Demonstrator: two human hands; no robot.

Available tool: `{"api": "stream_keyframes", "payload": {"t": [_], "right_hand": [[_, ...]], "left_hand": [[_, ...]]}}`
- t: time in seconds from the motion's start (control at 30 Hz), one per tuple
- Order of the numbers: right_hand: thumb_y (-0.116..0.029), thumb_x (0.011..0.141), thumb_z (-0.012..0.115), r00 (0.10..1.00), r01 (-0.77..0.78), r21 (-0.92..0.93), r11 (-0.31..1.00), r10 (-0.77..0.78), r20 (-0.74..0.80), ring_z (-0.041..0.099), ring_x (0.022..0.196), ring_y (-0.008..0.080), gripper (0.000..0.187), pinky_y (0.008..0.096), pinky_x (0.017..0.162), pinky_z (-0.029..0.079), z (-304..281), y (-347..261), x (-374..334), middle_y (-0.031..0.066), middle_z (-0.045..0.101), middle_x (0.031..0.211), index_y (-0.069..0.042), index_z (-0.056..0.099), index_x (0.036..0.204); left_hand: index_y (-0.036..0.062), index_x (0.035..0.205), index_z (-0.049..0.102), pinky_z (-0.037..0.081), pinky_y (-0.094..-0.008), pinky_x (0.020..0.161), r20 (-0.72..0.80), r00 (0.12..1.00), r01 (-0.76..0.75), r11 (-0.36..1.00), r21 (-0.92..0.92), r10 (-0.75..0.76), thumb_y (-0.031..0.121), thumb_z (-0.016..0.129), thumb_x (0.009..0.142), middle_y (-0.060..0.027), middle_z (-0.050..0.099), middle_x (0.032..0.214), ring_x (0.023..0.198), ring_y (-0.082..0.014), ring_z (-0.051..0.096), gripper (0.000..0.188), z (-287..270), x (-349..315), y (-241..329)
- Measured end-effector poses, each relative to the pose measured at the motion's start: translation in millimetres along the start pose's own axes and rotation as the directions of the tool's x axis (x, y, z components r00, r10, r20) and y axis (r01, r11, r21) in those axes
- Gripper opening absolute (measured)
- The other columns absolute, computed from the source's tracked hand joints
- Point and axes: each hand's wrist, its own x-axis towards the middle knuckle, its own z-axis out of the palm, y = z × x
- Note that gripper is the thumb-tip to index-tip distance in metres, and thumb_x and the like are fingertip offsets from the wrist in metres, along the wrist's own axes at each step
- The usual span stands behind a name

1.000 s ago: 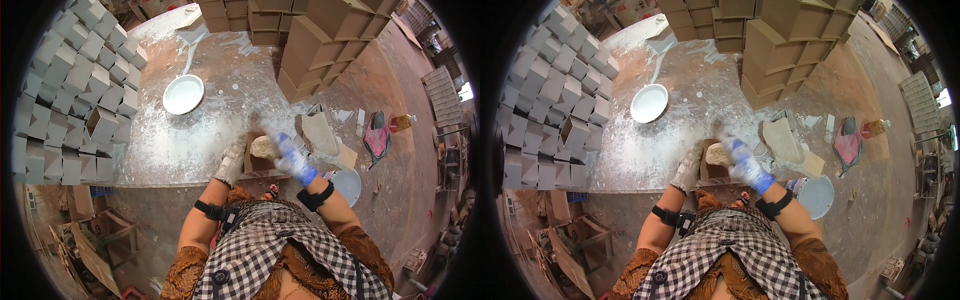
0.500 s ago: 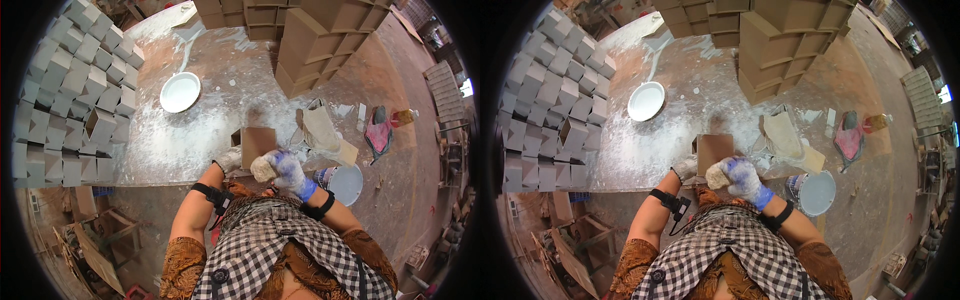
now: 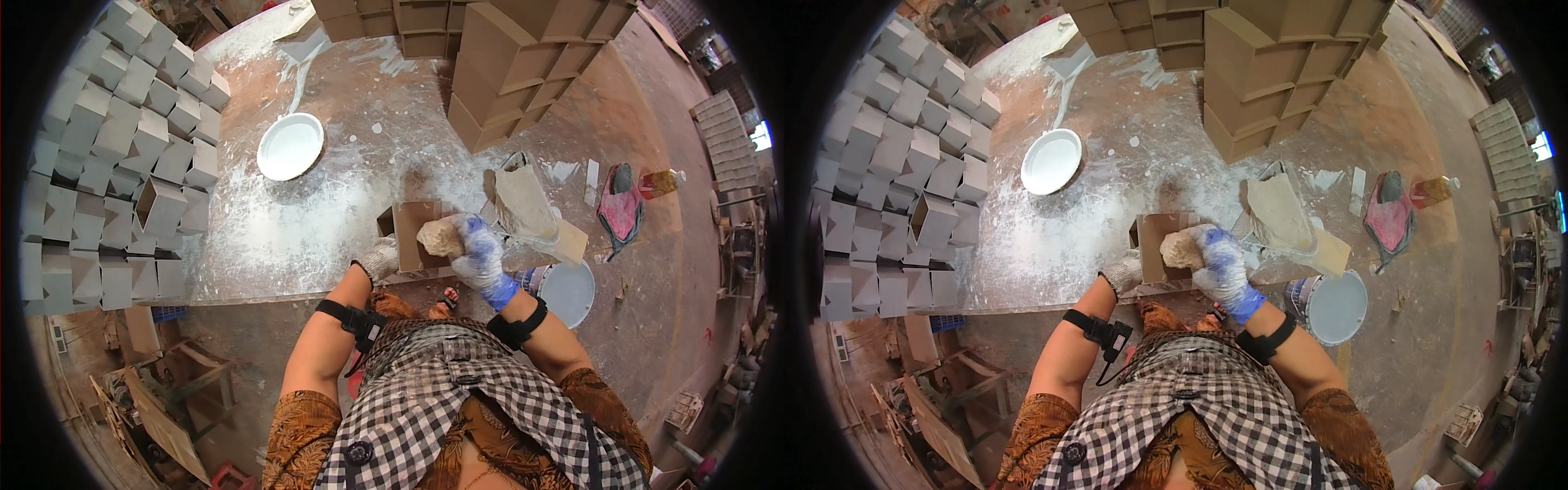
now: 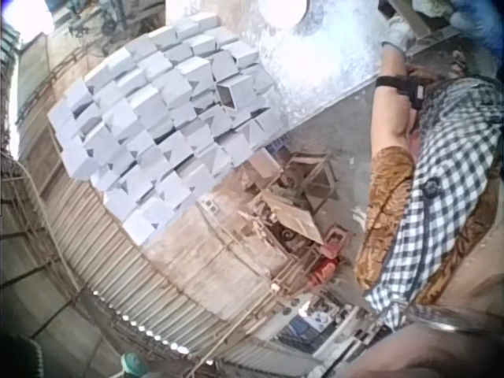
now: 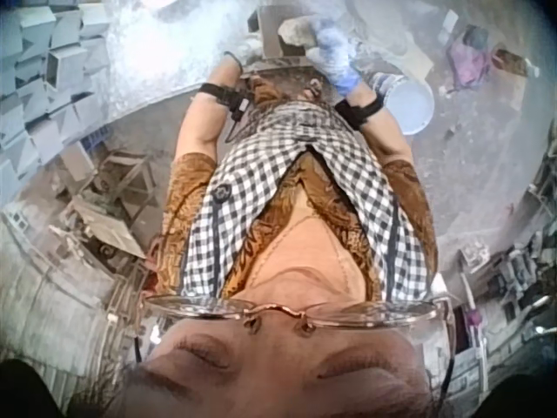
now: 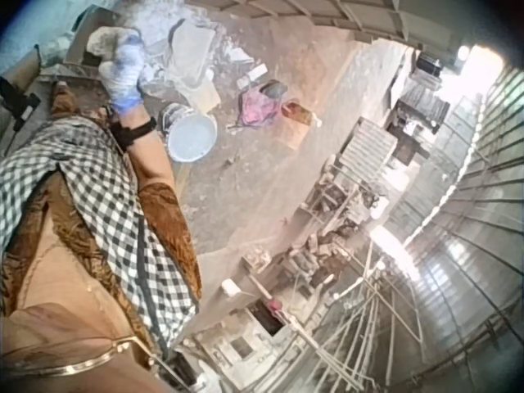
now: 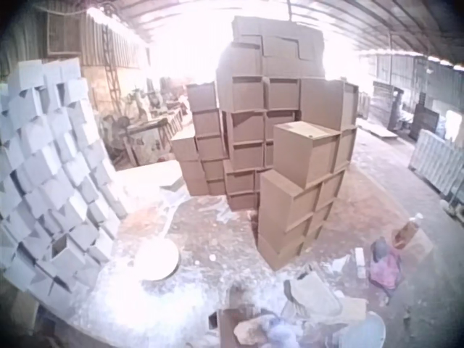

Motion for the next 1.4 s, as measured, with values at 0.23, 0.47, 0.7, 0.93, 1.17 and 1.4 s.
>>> {"api": "stream_keyframes", "payload": {"t": [0.23,0.47,0.7,0.93,1.17,1.4], "right_hand": [[-0.009,0.062,0.071,0.986,-0.085,-0.268,0.96,0.119,0.113,0.055,0.092,0.0346,0.047,0.0385,0.079,0.044,-21,-19,46,0.0164,0.057,0.096,-0.003,0.056,0.106],[-0.017,0.065,0.073,0.933,-0.034,-0.286,0.958,0.133,0.333,0.051,0.105,0.0308,0.054,0.0381,0.09,0.041,-26,-2,23,0.0156,0.052,0.114,-0.005,0.055,0.114],[-0.036,0.063,0.079,0.805,-0.182,-0.021,0.983,0.161,0.571,0.039,0.121,0.0308,0.087,0.0372,0.104,0.03,-19,14,37,0.0166,0.042,0.129,-0.004,0.037,0.132],[-0.031,0.061,0.078,0.922,-0.012,-0.262,0.965,0.112,0.37,0.051,0.099,0.0291,0.072,0.0355,0.085,0.041,0,-1,17,0.0125,0.051,0.109,-0.005,0.048,0.12],[-0.018,0.066,0.066,0.909,-0.255,0.165,0.953,0.178,0.378,0.056,0.09,0.0296,0.05,0.0396,0.076,0.046,7,17,32,0.0142,0.056,0.099,-0.008,0.054,0.113],[-0.011,0.06,0.063,0.932,0.003,0.219,0.976,-0.082,0.353,0.054,0.085,0.0221,0.044,0.0384,0.078,0.044,-15,-5,-12,0.0065,0.053,0.093,-0.011,0.058,0.104]], "left_hand": [[0.0072,0.11,0.059,0.049,-0.0254,0.055,-0.021,0.999,-0.036,0.999,-0.003,0.036,0.031,0.06,0.084,-0.0044,0.063,0.089,0.07,-0.0101,0.059,0.035,-1,0,17],[0.007,0.112,0.059,0.048,-0.0247,0.055,0.074,0.985,0.173,0.826,-0.536,-0.158,0.03,0.056,0.087,-0.0055,0.064,0.092,0.071,-0.0099,0.059,0.034,-1,2,3],[0.0054,0.109,0.06,0.048,-0.0266,0.056,0.014,0.997,0.081,0.952,-0.294,-0.08,0.03,0.057,0.087,-0.0059,0.064,0.09,0.071,-0.0115,0.059,0.033,0,0,8],[0.0038,0.107,0.061,0.049,-0.0284,0.057,-0.023,0.999,0.03,0.973,-0.23,-0.036,0.03,0.057,0.087,-0.0063,0.065,0.089,0.071,-0.0132,0.059,0.033,1,2,7],[0.0023,0.107,0.061,0.049,-0.0295,0.06,0.036,0.993,0.114,0.973,-0.203,-0.109,0.029,0.058,0.087,-0.0065,0.065,0.09,0.073,-0.0138,0.059,0.033,-7,-1,36],[0.0035,0.106,0.061,0.048,-0.0312,0.065,0.043,0.99,0.141,0.954,-0.265,-0.135,0.025,0.06,0.085,-0.0087,0.064,0.092,0.075,-0.0149,0.058,0.03,-17,-26,62]]}}
